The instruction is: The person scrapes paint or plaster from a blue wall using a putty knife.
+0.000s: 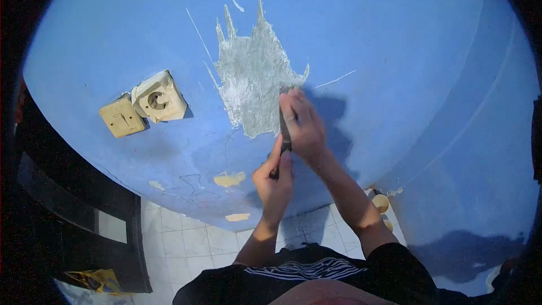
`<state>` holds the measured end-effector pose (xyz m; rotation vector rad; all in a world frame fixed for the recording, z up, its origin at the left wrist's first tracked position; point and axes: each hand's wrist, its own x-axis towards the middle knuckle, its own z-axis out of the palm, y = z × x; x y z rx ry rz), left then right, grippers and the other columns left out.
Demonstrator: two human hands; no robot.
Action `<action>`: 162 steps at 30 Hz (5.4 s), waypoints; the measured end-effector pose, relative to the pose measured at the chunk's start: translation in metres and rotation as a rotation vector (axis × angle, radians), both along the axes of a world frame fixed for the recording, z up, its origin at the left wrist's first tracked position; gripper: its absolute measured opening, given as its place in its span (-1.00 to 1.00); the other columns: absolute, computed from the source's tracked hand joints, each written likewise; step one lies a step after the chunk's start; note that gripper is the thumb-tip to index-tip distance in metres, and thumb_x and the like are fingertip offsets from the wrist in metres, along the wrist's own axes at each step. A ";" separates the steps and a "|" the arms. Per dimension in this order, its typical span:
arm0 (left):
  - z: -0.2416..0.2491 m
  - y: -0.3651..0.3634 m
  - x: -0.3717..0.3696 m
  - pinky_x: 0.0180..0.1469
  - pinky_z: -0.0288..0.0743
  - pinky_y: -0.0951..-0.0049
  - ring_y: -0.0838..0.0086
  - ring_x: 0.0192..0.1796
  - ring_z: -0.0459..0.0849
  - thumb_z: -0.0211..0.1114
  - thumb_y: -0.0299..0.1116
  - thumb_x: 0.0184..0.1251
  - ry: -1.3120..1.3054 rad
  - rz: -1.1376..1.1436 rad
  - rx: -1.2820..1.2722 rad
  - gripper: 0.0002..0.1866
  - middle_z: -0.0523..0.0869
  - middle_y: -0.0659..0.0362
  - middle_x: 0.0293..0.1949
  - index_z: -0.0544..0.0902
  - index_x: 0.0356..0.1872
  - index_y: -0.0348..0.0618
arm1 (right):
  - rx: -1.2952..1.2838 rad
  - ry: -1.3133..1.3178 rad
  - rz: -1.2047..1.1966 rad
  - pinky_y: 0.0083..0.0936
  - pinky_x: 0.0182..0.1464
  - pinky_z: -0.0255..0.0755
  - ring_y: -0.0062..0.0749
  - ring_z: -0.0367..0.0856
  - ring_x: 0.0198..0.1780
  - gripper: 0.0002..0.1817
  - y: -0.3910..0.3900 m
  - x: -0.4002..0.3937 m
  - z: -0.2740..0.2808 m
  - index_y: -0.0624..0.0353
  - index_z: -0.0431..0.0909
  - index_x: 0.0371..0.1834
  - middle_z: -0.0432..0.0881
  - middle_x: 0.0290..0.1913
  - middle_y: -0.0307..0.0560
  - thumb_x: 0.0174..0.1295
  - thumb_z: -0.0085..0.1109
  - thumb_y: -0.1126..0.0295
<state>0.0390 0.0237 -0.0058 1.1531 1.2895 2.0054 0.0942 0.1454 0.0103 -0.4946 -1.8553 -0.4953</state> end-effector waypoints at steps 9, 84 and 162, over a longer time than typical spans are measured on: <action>-0.004 -0.002 -0.006 -0.61 0.21 0.68 0.78 -0.62 0.34 0.16 -0.49 0.50 0.069 0.027 0.012 -0.61 0.47 0.41 -0.57 0.53 0.31 -0.23 | 0.008 0.079 0.067 -0.24 0.23 0.57 0.05 0.50 0.30 -0.48 0.002 0.001 0.009 0.31 0.49 0.25 0.51 0.18 0.13 0.14 0.17 0.51; -0.030 0.017 0.000 0.02 0.57 0.04 0.04 -0.14 0.70 0.19 -0.38 0.40 0.237 0.427 0.577 -0.72 0.71 -0.14 -0.30 0.59 -0.42 -0.45 | -0.067 0.006 -0.080 -0.29 0.20 0.51 -0.12 0.55 0.22 -0.51 -0.002 0.011 0.006 0.23 0.53 0.25 0.54 0.16 0.03 0.22 0.13 0.40; -0.008 0.018 0.028 -0.33 0.36 0.74 0.79 -0.37 0.48 0.40 -0.64 0.25 0.026 0.314 0.102 -0.81 0.70 0.31 -0.40 0.74 -0.11 -0.36 | 0.078 0.166 -0.002 -0.39 0.09 0.63 -0.16 0.63 0.16 -0.55 0.019 0.016 0.011 0.24 0.59 0.16 0.61 0.18 0.02 0.14 0.18 0.49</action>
